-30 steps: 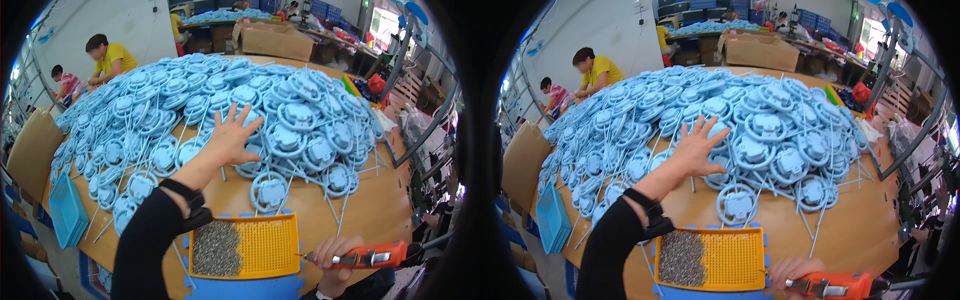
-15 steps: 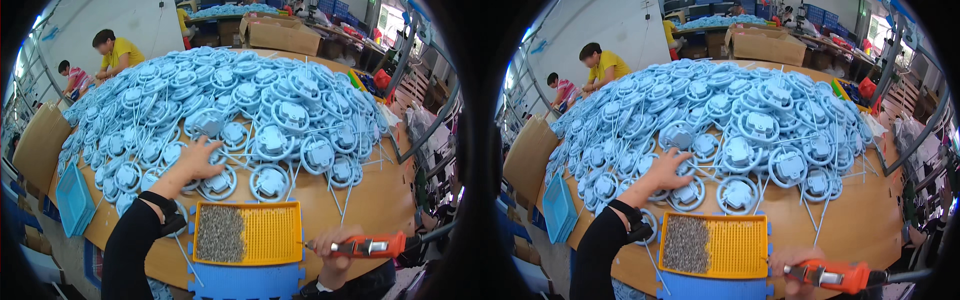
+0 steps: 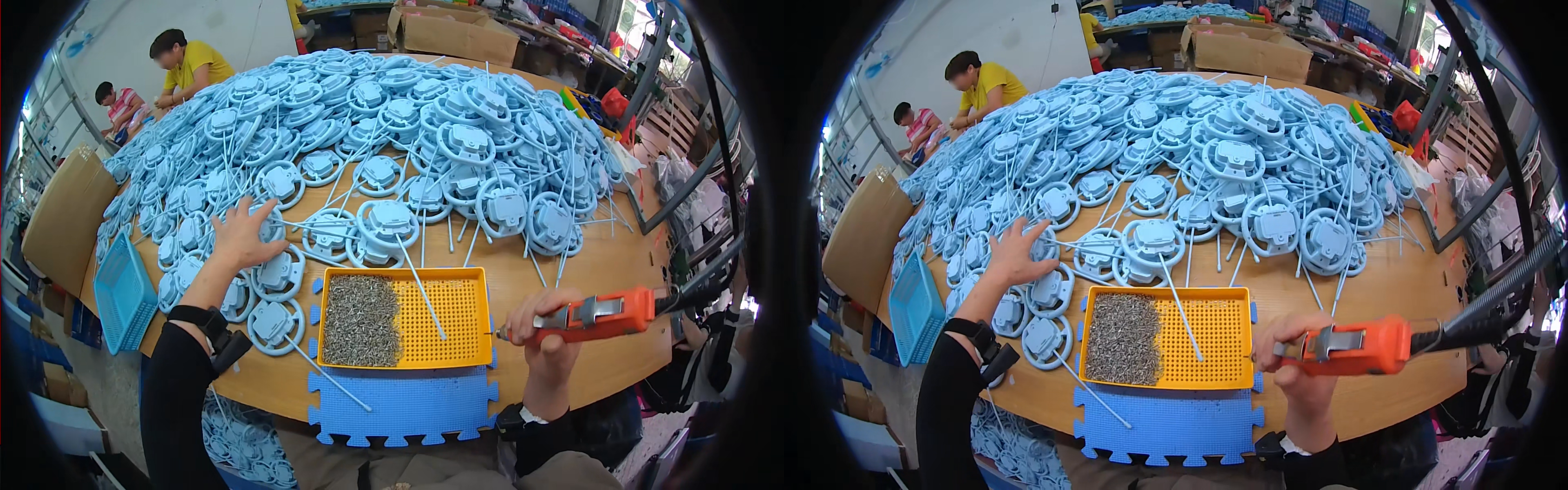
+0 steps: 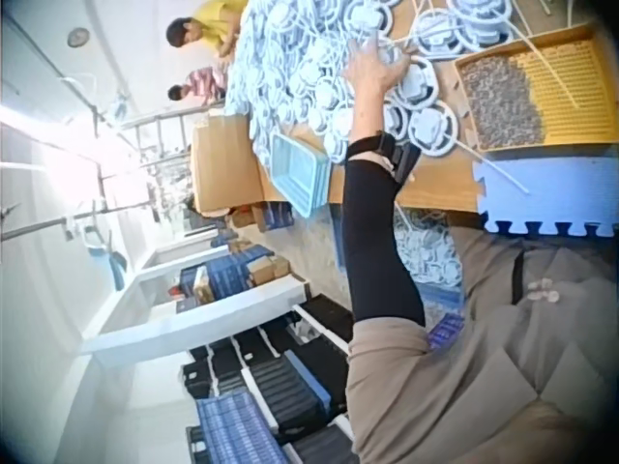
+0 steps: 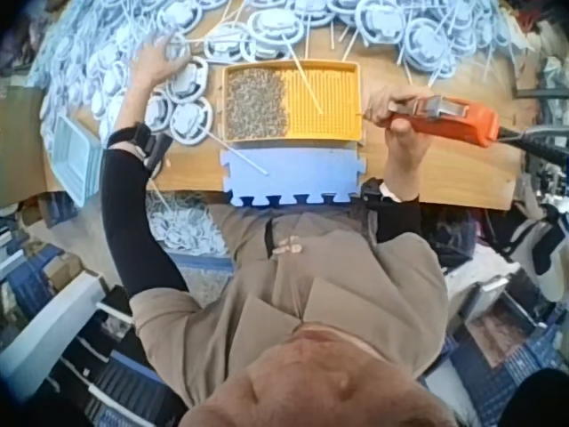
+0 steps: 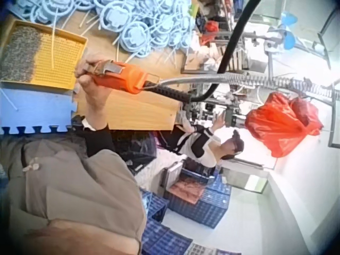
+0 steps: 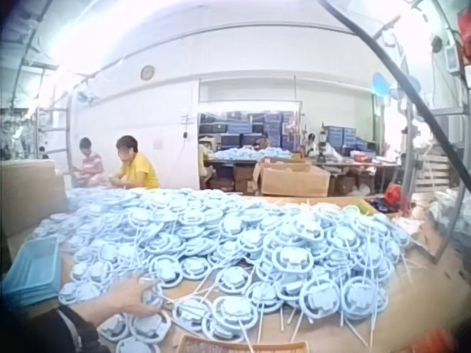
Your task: Using an electric screwdriver to secure components on blue plastic toy assemblies.
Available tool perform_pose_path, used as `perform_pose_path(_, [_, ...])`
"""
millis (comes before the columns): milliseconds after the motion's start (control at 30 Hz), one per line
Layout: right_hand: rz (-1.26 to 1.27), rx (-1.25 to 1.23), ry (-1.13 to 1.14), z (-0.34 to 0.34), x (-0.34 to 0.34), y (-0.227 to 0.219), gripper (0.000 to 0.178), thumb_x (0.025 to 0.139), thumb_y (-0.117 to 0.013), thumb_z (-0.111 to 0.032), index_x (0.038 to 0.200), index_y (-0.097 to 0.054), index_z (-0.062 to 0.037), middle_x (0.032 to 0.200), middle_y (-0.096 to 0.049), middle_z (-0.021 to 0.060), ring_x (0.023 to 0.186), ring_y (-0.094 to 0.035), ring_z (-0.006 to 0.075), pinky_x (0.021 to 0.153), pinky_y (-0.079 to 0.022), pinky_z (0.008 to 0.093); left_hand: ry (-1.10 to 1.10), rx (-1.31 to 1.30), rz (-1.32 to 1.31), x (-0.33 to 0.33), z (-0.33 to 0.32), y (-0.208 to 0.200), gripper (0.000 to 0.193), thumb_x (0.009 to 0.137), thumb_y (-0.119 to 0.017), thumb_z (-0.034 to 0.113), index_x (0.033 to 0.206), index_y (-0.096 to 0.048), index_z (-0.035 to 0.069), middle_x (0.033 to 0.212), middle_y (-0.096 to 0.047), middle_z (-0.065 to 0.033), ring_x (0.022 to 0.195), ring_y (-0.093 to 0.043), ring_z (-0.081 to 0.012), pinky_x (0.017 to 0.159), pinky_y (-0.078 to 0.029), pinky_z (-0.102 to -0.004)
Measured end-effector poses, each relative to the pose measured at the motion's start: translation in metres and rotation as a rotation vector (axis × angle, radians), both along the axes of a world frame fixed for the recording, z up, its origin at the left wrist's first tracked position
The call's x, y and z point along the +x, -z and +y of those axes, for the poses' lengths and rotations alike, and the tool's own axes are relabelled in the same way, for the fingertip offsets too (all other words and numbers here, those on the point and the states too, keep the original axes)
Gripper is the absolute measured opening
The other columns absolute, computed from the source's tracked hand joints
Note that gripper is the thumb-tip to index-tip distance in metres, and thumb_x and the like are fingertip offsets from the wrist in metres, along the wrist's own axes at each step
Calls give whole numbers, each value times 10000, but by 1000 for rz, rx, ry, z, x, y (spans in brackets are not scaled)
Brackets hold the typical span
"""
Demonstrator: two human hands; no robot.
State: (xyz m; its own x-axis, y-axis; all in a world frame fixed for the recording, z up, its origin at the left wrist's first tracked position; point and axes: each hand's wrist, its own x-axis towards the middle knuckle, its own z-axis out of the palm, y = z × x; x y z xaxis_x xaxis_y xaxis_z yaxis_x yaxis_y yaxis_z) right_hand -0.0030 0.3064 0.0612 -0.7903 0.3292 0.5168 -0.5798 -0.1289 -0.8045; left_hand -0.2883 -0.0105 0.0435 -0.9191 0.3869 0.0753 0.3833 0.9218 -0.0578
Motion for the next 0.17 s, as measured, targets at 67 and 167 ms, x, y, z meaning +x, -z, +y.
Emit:
perform_pose_path(67, [-12,12,-34,-2,-6,-3,522,787,-757,-418,1001,-468,-41,685,-515,53,570,-515,154,541,-436,302,58,2,52,12,14,-7,709,701,-720,461,1329,-504,211,1392,-411,-151,1245,-440,-360,1028,-200,-682])
perform_pose_path(167, [8,24,-42,-9,-17,-5,506,814,-724,-441,1016,-474,-50,686,-515,51,572,-516,156,553,-430,306,371,250,35,14,31,4,733,721,-727,420,1359,-470,166,1450,-349,-147,1279,-386,-390,1024,-231,-672])
